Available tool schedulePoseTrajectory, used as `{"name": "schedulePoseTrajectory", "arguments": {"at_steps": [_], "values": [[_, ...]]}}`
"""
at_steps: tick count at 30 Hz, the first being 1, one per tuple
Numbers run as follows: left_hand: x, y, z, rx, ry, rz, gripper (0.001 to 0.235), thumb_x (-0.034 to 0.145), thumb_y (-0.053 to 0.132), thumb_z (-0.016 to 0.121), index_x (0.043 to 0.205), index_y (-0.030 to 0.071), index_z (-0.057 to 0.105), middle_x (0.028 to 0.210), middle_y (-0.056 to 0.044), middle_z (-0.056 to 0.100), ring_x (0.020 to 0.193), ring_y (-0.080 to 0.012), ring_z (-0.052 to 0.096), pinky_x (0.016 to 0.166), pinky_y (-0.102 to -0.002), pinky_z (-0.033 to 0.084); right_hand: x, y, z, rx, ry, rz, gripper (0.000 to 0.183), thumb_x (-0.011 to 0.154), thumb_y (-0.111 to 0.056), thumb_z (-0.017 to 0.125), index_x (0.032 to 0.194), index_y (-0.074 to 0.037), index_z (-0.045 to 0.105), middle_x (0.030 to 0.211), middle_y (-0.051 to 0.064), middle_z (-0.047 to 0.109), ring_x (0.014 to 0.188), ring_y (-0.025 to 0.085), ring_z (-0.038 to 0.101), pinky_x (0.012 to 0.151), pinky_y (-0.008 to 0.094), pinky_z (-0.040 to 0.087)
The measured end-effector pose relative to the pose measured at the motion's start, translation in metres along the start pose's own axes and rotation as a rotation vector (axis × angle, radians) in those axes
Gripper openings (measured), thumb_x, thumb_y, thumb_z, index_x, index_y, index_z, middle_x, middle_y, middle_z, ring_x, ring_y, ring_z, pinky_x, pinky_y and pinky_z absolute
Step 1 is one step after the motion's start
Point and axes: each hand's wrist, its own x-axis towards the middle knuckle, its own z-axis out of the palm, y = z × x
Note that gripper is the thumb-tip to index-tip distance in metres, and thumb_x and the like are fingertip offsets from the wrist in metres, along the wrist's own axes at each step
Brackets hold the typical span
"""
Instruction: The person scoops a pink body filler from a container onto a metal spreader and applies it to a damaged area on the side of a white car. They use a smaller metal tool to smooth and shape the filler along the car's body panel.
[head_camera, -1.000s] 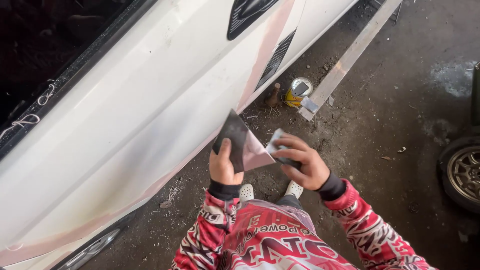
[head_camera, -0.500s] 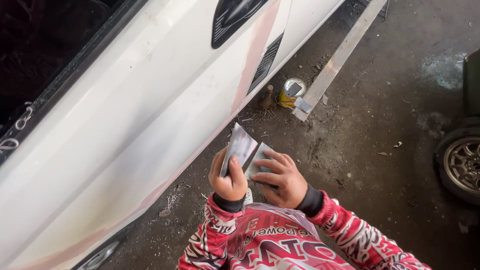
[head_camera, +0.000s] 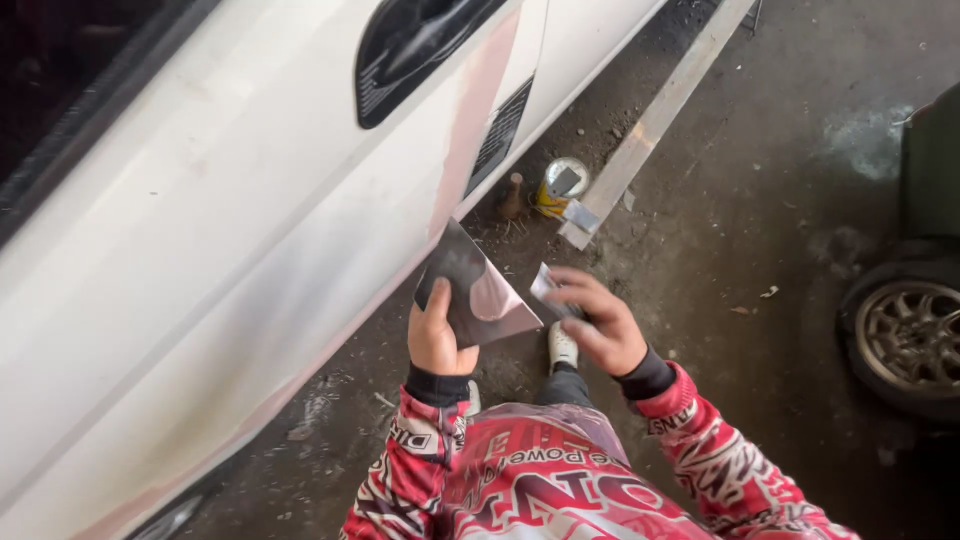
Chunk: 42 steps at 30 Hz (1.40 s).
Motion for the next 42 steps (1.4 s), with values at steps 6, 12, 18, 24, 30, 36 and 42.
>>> {"name": "schedulePoseTrajectory", "arguments": {"at_steps": [6, 12, 18, 24, 30, 36, 42], "values": [[0.01, -0.085, 0.031, -0.12, 0.313, -0.245, 0.039, 0.099, 0.024, 0.055, 0.133, 0.004, 0.06, 0.125, -0.013, 0.07, 0.109, -0.0303, 0.069, 0.094, -0.047, 0.057, 0.047, -0.028, -0.03, 1.347, 0.344, 0.068, 0.045, 0.093, -0.024, 0.063, 0.136, -0.014, 0.052, 0.149, 0.014, 0.048, 0.138, 0.039, 0.048, 0.109, 0.065, 0.042], [0.039, -0.114, 0.063, -0.122, 0.203, 0.053, 0.038, 0.099, 0.019, 0.06, 0.131, 0.001, 0.059, 0.124, -0.016, 0.068, 0.109, -0.0338, 0.069, 0.094, -0.051, 0.057, 0.045, 0.016, -0.047, 1.216, 0.079, 0.087, 0.054, 0.1, -0.029, 0.067, 0.146, -0.004, 0.053, 0.151, 0.021, 0.051, 0.14, 0.037, 0.05, 0.12, 0.057, 0.037], [0.052, -0.068, 0.08, -0.116, 0.037, 0.23, 0.04, 0.103, 0.023, 0.064, 0.135, 0.0, 0.056, 0.126, -0.013, 0.066, 0.114, -0.0293, 0.068, 0.101, -0.048, 0.056, 0.039, 0.061, -0.085, 1.044, -0.172, 0.544, 0.048, 0.091, -0.019, 0.061, 0.137, -0.008, 0.051, 0.145, 0.012, 0.052, 0.135, 0.031, 0.052, 0.11, 0.059, 0.045], [0.027, -0.081, 0.077, 0.037, 0.063, -0.168, 0.04, 0.097, 0.022, 0.066, 0.13, -0.001, 0.062, 0.12, -0.013, 0.071, 0.106, -0.0265, 0.069, 0.093, -0.043, 0.056, 0.082, 0.049, -0.088, 1.446, 0.266, 0.311, 0.044, 0.097, -0.021, 0.042, 0.137, -0.006, 0.052, 0.138, 0.014, 0.059, 0.13, 0.034, 0.056, 0.114, 0.055, 0.041], [0.031, -0.104, 0.066, 0.178, -0.064, -0.253, 0.041, 0.099, 0.022, 0.066, 0.132, -0.003, 0.062, 0.12, -0.011, 0.072, 0.106, -0.0229, 0.068, 0.094, -0.038, 0.054, 0.06, 0.038, -0.078, 1.339, 0.285, 0.517, 0.049, 0.099, -0.03, 0.041, 0.139, -0.003, 0.053, 0.135, 0.013, 0.065, 0.127, 0.032, 0.059, 0.115, 0.051, 0.04], [0.032, -0.068, 0.055, 0.208, 0.02, -0.22, 0.042, 0.094, 0.021, 0.064, 0.13, -0.001, 0.062, 0.121, -0.011, 0.072, 0.108, -0.0248, 0.069, 0.094, -0.04, 0.055, -0.205, 0.273, -0.147, -0.819, -0.307, 0.762, 0.03, 0.092, -0.035, 0.058, 0.102, -0.01, 0.072, 0.105, 0.015, 0.074, 0.104, 0.034, 0.068, 0.09, 0.042, 0.054], [0.036, -0.067, 0.021, 0.198, 0.071, -0.255, 0.04, 0.099, 0.022, 0.063, 0.129, -0.004, 0.062, 0.12, -0.014, 0.07, 0.106, -0.0266, 0.068, 0.092, -0.043, 0.054, -0.382, 0.25, -0.129, -0.738, -0.252, 0.749, 0.03, 0.092, -0.033, 0.059, 0.104, -0.009, 0.072, 0.109, 0.016, 0.073, 0.107, 0.034, 0.067, 0.092, 0.042, 0.053]]}}
